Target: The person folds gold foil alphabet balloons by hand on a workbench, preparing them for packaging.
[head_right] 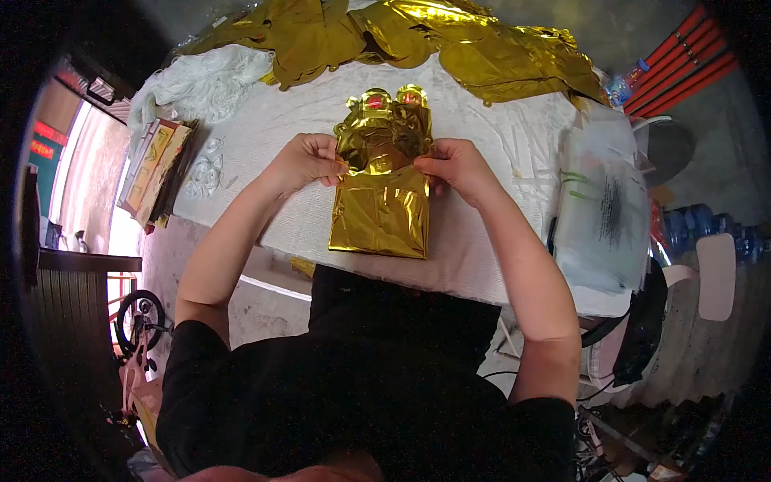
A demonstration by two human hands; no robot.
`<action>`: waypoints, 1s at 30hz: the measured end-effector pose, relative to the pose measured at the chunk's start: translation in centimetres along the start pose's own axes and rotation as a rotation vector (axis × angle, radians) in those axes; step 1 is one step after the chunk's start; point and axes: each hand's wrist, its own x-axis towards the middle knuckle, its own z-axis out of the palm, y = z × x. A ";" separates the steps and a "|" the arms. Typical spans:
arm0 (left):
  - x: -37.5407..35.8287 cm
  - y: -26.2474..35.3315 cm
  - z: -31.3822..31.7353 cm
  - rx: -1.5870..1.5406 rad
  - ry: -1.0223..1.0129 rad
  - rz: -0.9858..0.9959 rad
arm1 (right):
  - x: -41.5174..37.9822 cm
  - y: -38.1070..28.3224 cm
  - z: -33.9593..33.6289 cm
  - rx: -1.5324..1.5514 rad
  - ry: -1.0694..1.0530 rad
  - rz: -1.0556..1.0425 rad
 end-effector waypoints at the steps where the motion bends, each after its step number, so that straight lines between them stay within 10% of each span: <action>1: 0.0 0.1 0.0 -0.001 0.000 0.000 | 0.0 0.1 0.0 -0.016 0.010 0.004; 6: -0.2 -0.4 0.5 0.076 0.045 0.034 | -0.4 0.2 0.8 -0.122 0.069 -0.048; 10: -1.0 -0.4 1.6 0.141 0.076 0.054 | -1.0 1.1 1.2 -0.566 0.190 -0.469; 15: -2.3 0.1 2.5 0.717 0.213 0.664 | -2.3 0.4 1.0 -1.062 0.116 -0.826; 18: -2.5 0.1 2.0 0.978 0.120 0.675 | -2.6 -0.1 0.9 -1.241 0.023 -0.899; 20: -2.5 0.3 2.0 0.946 0.124 0.670 | -2.6 -0.1 0.8 -0.977 -0.009 -0.560; 24: -1.9 0.1 1.9 0.682 0.177 0.566 | -1.2 0.3 0.6 -0.772 0.057 -0.694; 30: 0.1 0.8 0.4 0.430 0.049 0.124 | -0.1 -3.1 -0.3 -0.235 -0.098 0.184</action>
